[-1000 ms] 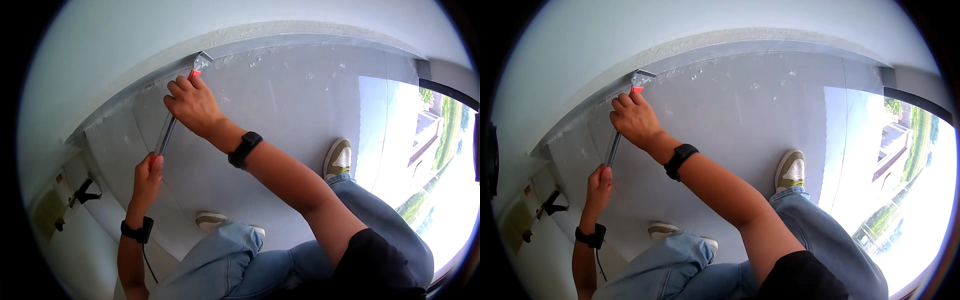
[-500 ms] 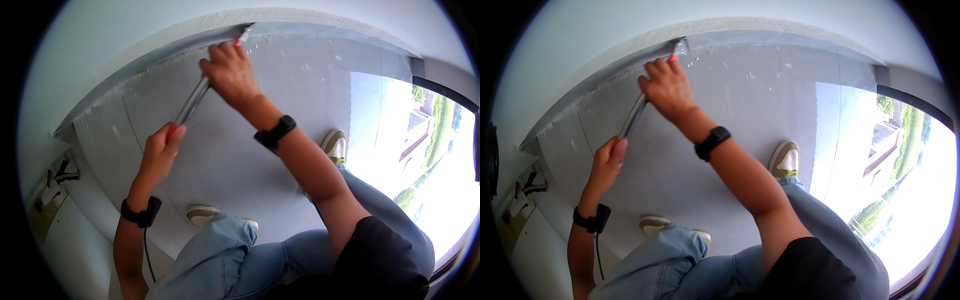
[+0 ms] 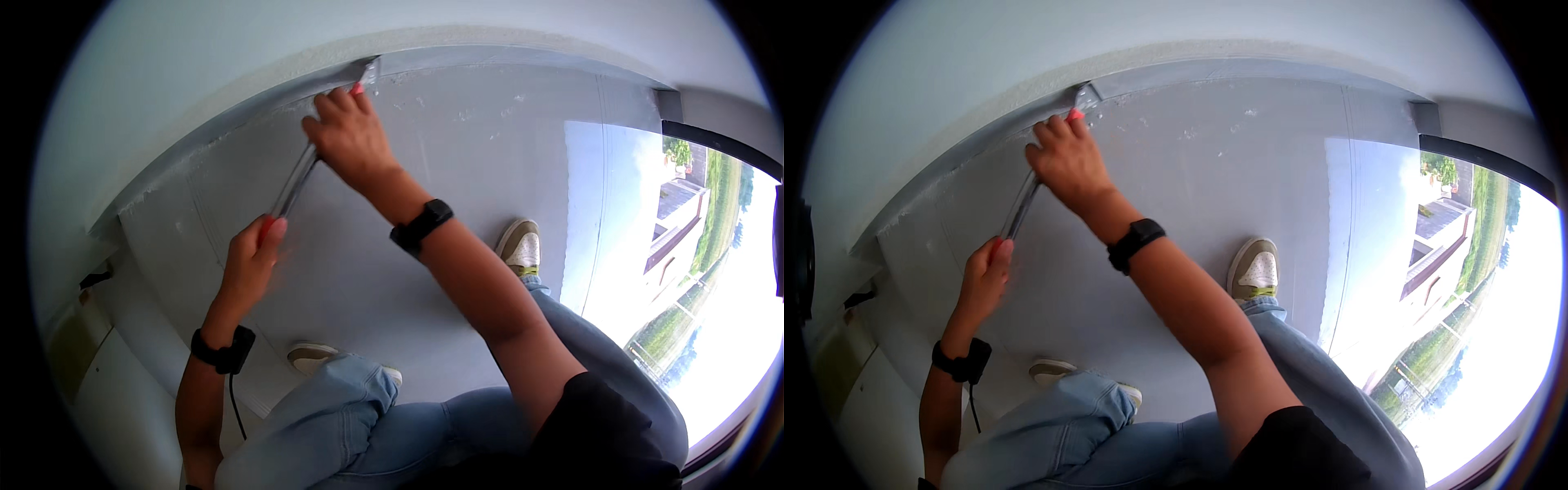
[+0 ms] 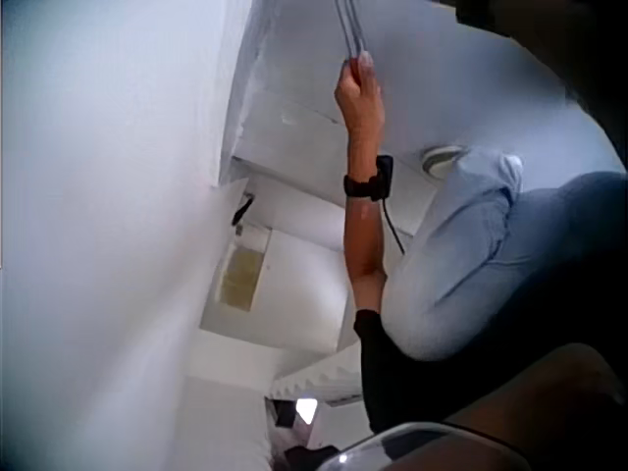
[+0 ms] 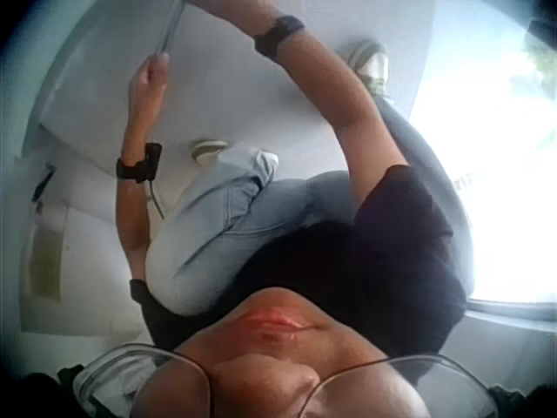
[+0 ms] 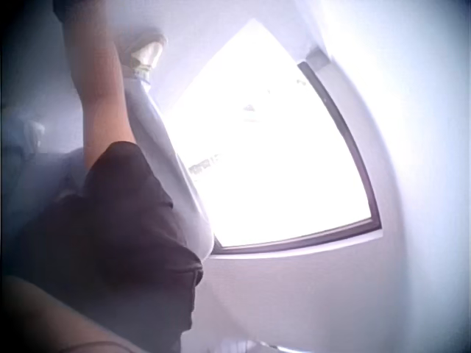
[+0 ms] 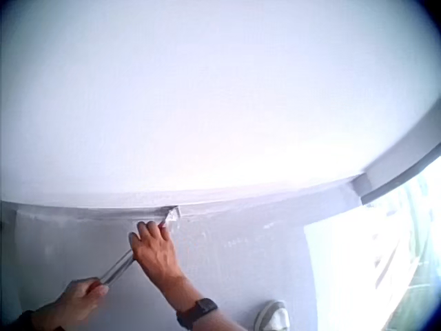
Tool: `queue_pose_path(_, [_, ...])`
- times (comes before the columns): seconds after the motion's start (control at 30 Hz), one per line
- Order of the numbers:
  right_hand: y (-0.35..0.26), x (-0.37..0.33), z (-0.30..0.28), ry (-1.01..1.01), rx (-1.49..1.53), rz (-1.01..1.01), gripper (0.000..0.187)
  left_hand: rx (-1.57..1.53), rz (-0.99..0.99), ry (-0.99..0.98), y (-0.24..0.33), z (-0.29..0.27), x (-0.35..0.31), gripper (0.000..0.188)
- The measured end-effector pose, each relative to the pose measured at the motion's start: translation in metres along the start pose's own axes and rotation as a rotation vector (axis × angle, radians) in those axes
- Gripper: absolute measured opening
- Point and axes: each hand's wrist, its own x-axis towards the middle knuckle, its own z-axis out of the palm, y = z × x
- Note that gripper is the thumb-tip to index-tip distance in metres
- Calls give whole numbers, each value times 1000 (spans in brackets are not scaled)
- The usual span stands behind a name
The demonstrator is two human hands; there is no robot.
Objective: The person uses a long-handled scraper to remove white residue from a gray tiled floor and baseboard, then picks up a piece of debris by hand.
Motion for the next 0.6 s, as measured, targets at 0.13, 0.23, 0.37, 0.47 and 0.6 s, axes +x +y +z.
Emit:
queue_pose_path(0.13, [-35,11,10,-114,56,-31,5,-31,-205,32,-26,-13,-15,50])
queue_pose_path(0.23, [17,-4,-8,0,-11,-16,2,-87,13,1,4,20,7,45])
queue_pose_path(0.37, [46,-11,-20,-69,15,33,4,-54,59,-32,30,29,19,49])
queue_pose_path(0.47, [-8,2,1,-109,-6,-72,8,-38,-81,10,-19,1,0,50])
queue_pose_path(0.6, [23,-7,-12,-44,-50,-30,8,-71,-88,-17,18,15,11,49])
